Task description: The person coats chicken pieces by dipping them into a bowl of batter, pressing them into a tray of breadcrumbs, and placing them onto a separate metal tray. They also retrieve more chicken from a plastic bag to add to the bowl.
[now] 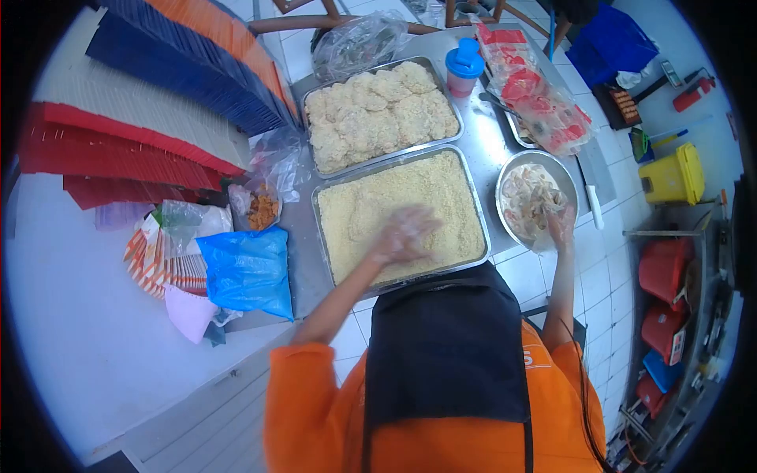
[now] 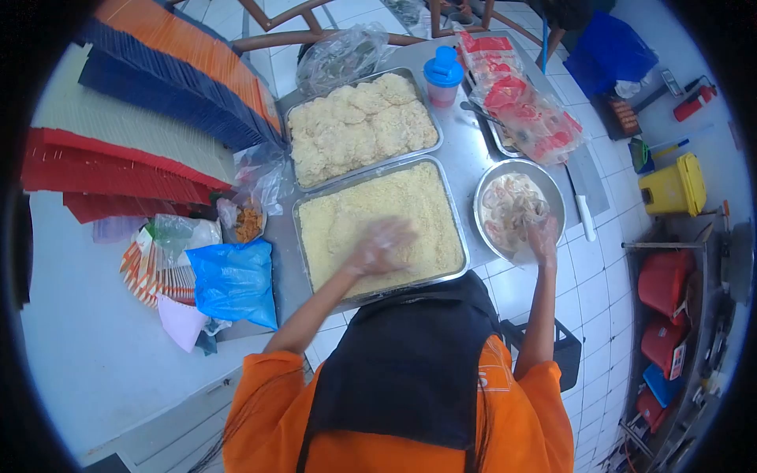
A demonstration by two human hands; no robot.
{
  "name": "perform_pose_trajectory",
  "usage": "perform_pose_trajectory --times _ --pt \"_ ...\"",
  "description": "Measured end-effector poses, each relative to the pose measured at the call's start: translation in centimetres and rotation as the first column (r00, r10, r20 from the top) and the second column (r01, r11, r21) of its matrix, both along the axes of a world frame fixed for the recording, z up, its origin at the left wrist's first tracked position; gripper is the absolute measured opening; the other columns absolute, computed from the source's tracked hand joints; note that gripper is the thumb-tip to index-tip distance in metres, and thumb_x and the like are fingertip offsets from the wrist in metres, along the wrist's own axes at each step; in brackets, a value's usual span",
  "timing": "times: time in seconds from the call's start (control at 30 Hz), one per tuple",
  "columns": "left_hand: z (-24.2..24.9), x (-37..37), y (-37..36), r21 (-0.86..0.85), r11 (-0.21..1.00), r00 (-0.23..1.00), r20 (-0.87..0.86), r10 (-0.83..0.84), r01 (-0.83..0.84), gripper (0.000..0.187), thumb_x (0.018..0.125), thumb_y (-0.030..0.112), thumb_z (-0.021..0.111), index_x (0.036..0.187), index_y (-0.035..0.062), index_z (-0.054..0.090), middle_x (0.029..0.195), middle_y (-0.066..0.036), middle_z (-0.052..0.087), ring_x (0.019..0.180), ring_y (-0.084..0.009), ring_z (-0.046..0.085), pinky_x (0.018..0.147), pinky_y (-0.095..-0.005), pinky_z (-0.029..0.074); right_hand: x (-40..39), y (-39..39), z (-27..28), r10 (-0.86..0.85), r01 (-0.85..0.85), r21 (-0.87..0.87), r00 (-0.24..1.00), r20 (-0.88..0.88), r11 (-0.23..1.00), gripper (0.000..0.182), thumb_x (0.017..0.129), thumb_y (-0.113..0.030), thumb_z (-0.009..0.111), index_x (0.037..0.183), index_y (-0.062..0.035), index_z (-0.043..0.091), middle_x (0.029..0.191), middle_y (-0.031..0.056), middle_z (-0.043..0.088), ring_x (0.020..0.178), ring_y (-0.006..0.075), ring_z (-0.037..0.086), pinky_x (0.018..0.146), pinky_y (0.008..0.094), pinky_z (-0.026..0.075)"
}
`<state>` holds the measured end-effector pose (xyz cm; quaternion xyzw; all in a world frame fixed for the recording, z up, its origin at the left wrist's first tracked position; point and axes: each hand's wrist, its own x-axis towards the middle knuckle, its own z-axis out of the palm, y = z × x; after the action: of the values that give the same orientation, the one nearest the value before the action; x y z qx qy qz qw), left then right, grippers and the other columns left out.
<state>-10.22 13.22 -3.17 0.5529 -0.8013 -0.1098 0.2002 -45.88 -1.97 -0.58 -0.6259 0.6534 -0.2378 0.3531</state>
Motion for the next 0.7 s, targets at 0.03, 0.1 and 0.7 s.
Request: perform_pose_trajectory --times 0.03,0.1,0.7 --pt "-1.4 -1.7 -0.8 0.045 0.999 0.999 -0.037 -0.016 0.018 0.065 0.069 0.059 0.071 0.120 0.0193 0.061 0.130 -0.006 0.054 0.130 -0.0239 0.041 0.109 -0.0423 0.032 0.4 0.2 0.3 -0.018 0.018 -0.005 0.998 -0.058 1.000 0.041 0.082 -0.016 0.067 0.118 0.0019 0.057 0.114 0.0133 0.062 0.102 0.0230 0.059 0.085 0.0347 0.048" --pt "-3.9 -3.0 -1.8 0.085 0.996 0.997 -0.072 -0.020 0.026 0.063 0.070 0.056 0.072 0.120 0.0202 0.061 0.130 -0.006 0.054 0.131 -0.0242 0.040 0.110 -0.0434 0.030 0.2 0.1 -0.3 0.031 -0.032 -0.092 0.999 -0.006 0.995 0.035 0.082 -0.016 0.064 0.112 0.0010 0.061 0.104 0.0150 0.066 0.093 0.0269 0.063 0.080 0.0369 0.049" --pt "-0.4 8.2 0.3 0.272 0.796 0.837 0.090 0.539 -0.541 0.050 0.076 0.040 0.070 0.109 0.0042 0.063 0.097 -0.015 0.067 0.089 -0.0295 0.065 0.085 -0.0387 0.050 -0.8 -0.8 -1.7 0.070 -0.070 0.001 0.996 -0.064 0.998 0.046 0.083 -0.021 0.066 0.121 0.0010 0.055 0.117 0.0186 0.057 0.105 0.0302 0.058 0.089 0.0395 0.046"
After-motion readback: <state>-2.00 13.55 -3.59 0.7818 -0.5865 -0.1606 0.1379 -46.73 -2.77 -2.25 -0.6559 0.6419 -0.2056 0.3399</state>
